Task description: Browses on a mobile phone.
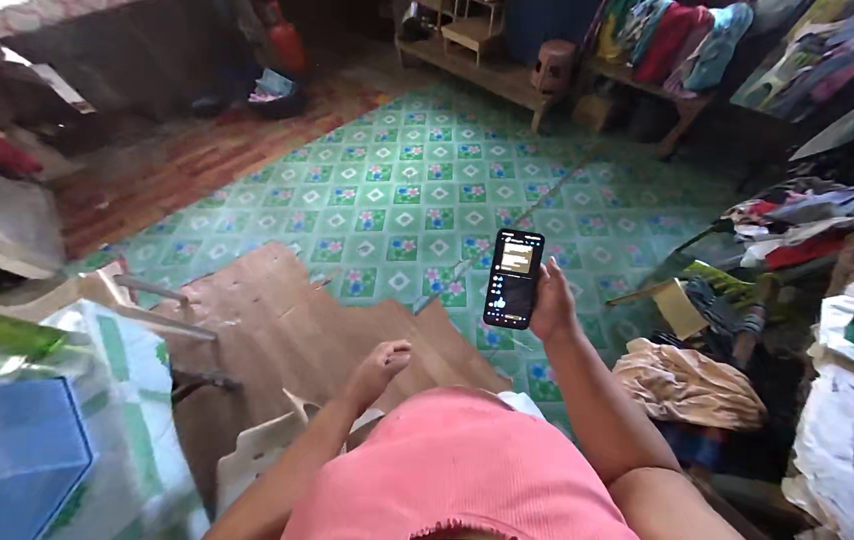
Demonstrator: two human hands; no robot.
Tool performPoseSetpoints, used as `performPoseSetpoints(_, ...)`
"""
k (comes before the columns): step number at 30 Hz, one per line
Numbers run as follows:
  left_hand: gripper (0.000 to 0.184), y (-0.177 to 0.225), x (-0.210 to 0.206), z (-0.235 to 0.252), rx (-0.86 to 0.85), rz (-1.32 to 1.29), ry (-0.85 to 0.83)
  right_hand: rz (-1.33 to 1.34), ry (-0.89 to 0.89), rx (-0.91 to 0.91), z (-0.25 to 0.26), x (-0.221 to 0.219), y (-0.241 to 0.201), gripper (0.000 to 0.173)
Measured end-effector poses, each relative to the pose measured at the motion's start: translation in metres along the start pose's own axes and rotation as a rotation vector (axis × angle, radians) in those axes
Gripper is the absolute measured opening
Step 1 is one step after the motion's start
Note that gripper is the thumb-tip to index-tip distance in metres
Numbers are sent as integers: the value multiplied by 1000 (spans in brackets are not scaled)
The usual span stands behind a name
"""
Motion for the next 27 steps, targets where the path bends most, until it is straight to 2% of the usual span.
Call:
performPoseSetpoints(4, 56, 71, -16, 36, 32, -419, -182, 15, -60, -47, 34, -34, 6, 71)
performPoseSetpoints(7, 56, 116, -26, 68, 95, -576, -137, 17, -110, -75, 64, -57, 13, 70)
performPoseSetpoints(10, 59, 142, -33, 105, 156, -748, -136, -20, -148, -135, 100, -77, 20, 72)
performPoseSetpoints(15, 68, 153, -29, 170, 209, -958, -136, -20, -225, -261, 169, -98, 31, 72)
performPoseSetpoints(19, 70, 169, -14, 220, 168, -959, -129, -16, -287, -284, 223, -109, 31, 66)
performPoseSetpoints(23, 71, 177, -3, 257, 113, -1023, -128, -11, -451, -318, 262, -127, 26, 60)
performPoseSetpoints(27, 70, 170, 7, 281, 122, -1084, -98, 19, -504, -363, 289, -136, 36, 56)
Point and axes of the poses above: each hand's wrist, its own z-axis towards the middle knuckle, its own x-axis out of the back of the hand, y = z × x, the point moved 9 cm from there along z, towards the middle knuckle, and after that the axes turned 8 degrees about y, right-handed, at the moved point
